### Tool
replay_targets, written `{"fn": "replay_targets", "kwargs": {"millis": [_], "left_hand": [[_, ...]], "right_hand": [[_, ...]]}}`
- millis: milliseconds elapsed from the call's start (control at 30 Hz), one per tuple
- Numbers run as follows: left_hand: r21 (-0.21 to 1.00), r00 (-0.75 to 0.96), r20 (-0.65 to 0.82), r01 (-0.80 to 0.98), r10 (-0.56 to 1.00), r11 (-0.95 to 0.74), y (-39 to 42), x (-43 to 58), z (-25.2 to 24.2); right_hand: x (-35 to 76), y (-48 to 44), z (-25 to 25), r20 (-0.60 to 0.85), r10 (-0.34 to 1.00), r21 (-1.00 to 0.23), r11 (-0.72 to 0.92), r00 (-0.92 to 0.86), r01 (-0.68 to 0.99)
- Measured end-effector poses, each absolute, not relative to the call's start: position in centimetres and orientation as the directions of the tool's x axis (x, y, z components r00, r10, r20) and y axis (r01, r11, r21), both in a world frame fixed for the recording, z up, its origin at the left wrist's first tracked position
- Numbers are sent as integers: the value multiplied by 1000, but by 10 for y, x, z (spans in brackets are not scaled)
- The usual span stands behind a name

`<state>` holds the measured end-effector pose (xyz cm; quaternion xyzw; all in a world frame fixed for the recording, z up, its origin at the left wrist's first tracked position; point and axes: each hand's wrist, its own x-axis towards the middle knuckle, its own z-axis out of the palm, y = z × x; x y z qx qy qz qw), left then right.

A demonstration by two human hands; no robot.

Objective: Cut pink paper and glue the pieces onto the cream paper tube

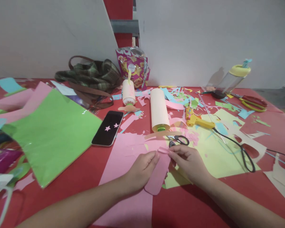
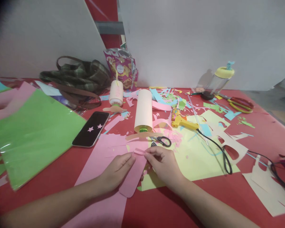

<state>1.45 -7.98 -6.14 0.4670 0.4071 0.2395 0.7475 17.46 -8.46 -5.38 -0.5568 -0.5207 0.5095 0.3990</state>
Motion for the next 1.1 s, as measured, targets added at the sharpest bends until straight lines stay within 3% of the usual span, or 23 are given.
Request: {"fn": "replay_targets", "kwargs": {"millis": [533,667,767,933,1100], "left_hand": [[945,590,-318,137,742,296,-79,11,-51],[921,633,-265,-56,727,385,-79,12,-47],[817,705,-292,-168,647,552,-79,15,-48],[626,828,-352,-139,437,767,-83,17,-55],[612,758,-434,-149,487,777,-86,16,-58]], "right_hand": [[177,-85,-52,-103,991,-968,-80,-85,239],[178,-84,-53,-82,991,-996,-78,-110,40],[178,-84,-55,-25,981,-993,-46,-191,-110],[176,-88,-57,20,957,-968,-54,-290,-246],[175,-87,-57,17,952,-965,-65,-306,-255]]}}
